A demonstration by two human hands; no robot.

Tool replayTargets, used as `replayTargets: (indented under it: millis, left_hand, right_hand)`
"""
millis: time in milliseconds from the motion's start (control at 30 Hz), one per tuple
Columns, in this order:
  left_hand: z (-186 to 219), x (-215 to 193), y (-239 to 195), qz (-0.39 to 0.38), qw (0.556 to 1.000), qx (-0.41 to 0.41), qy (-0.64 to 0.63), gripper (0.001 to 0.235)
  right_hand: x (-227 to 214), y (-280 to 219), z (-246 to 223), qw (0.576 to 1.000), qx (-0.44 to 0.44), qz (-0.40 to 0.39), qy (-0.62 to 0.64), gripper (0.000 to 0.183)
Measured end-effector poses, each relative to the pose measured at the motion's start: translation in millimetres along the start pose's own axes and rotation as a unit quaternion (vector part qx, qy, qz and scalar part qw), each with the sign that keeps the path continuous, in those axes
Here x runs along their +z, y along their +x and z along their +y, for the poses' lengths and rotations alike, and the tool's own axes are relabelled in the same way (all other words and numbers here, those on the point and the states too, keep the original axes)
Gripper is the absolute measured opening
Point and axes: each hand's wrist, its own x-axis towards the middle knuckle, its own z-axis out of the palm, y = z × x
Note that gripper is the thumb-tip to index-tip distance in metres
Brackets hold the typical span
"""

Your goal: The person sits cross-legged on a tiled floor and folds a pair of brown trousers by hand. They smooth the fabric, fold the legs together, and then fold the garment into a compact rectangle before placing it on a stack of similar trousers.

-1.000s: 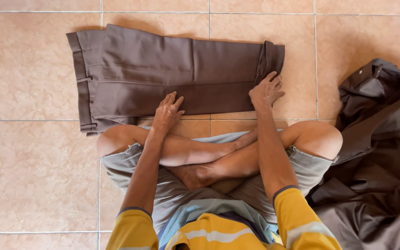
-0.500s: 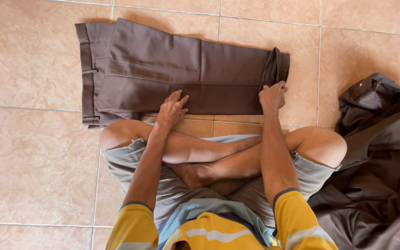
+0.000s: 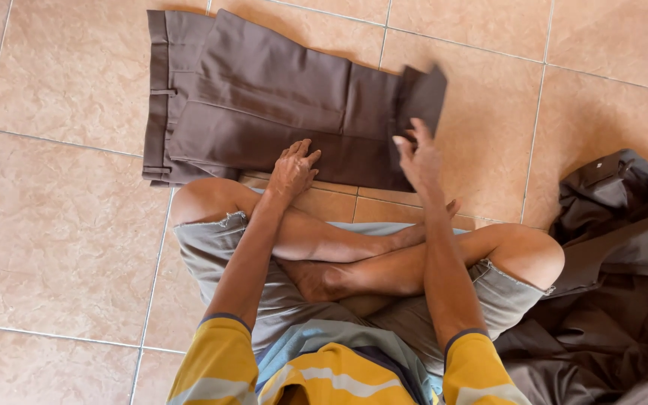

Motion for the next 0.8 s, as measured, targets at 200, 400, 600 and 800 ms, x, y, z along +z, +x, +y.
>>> replayTargets:
  millis: [200, 400, 600, 800]
  left_hand:
    - [1.9, -6.3, -0.1, -0.007, 1.0, -0.004, -0.02, 0.05]
    - [7.1, -13.7, -2.4, -0.017, 1.0, 0.008, -0.009, 0.05]
    - [10.2, -14.7, -5.9, -0.011, 0.998, 0.058, -0.012, 0.046]
    - [12.0, -14.2, -0.8, 0.004, 0.998, 0.054, -0.038, 0.039]
  right_hand:
    - [12.9, -7.6, 8.9, 0.979, 0.173, -0.062, -0.083, 0.036]
    - [60.7, -16.0, 100.3, 0.941, 0.288, -0.174, -0.046, 0.065]
    - [7.5, 0.5, 104.8, 0.885, 0.369, -0.034, -0.281, 0.061]
    - [9.9, -13.5, 23.8, 0.951, 0.213, -0.132, -0.183, 0.073]
